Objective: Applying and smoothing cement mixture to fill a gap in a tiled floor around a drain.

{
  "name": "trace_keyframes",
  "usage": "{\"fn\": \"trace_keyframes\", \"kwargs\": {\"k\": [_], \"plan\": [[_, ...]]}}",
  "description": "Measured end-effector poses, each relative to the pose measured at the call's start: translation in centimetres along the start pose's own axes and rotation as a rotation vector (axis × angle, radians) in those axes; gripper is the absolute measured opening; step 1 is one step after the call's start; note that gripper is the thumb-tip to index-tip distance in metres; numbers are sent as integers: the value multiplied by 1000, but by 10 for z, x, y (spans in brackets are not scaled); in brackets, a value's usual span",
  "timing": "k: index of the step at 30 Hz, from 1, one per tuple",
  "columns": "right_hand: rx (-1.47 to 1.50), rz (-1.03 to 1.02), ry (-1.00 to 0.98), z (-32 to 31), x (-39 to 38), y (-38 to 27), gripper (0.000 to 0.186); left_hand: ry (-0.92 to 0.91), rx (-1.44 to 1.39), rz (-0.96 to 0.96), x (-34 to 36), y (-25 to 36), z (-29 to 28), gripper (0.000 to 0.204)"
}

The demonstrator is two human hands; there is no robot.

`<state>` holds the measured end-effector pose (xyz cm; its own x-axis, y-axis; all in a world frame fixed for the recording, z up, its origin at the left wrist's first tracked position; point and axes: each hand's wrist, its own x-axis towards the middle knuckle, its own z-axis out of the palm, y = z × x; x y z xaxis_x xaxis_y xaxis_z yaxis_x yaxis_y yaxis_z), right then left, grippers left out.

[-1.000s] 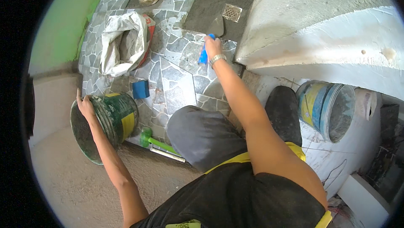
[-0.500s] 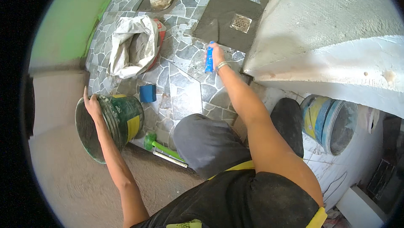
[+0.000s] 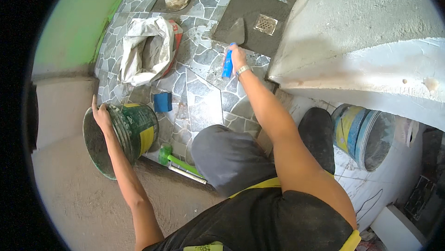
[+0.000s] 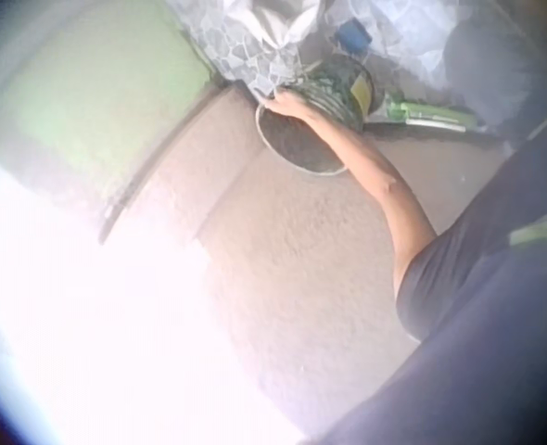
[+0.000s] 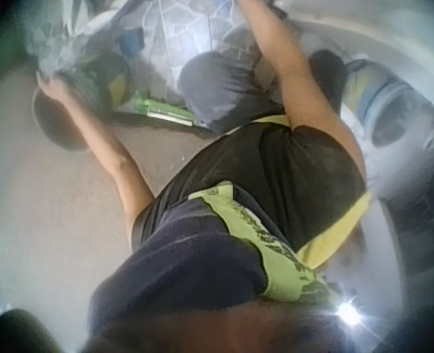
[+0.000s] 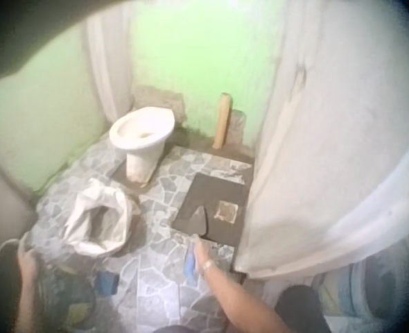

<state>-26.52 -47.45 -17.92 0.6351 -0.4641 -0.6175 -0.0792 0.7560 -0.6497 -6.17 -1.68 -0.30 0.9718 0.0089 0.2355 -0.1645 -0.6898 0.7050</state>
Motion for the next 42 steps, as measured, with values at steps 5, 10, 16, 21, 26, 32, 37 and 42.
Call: {"fn": "trace_keyframes", "kwargs": {"k": [5,10,16,21,26,32,37,42], "plan": [[110,-45,112,10,43,-19,21,43,-59,51,0,5,3,64],[-5,-102,175,-1,74,-37,28,-2,-58,-55,-5,13,-1,63],[265,-118,265,7,99,-38,38,-2,-34,-70,-8,21,-1,63],[320,-193,305,39,102,-6,37,4,-79,-70,-8,24,-1,64],[210,-155,249,53,89,16,39,8,-89,-31,-9,24,0,65],[278,-199,276,40,100,-4,40,-23,-74,-101,-9,23,-3,65],[236,-161,258,44,106,5,41,-6,-45,-88,-9,24,-3,65],[64,-77,131,58,79,36,40,9,-77,-71,-9,26,-2,65]]}}
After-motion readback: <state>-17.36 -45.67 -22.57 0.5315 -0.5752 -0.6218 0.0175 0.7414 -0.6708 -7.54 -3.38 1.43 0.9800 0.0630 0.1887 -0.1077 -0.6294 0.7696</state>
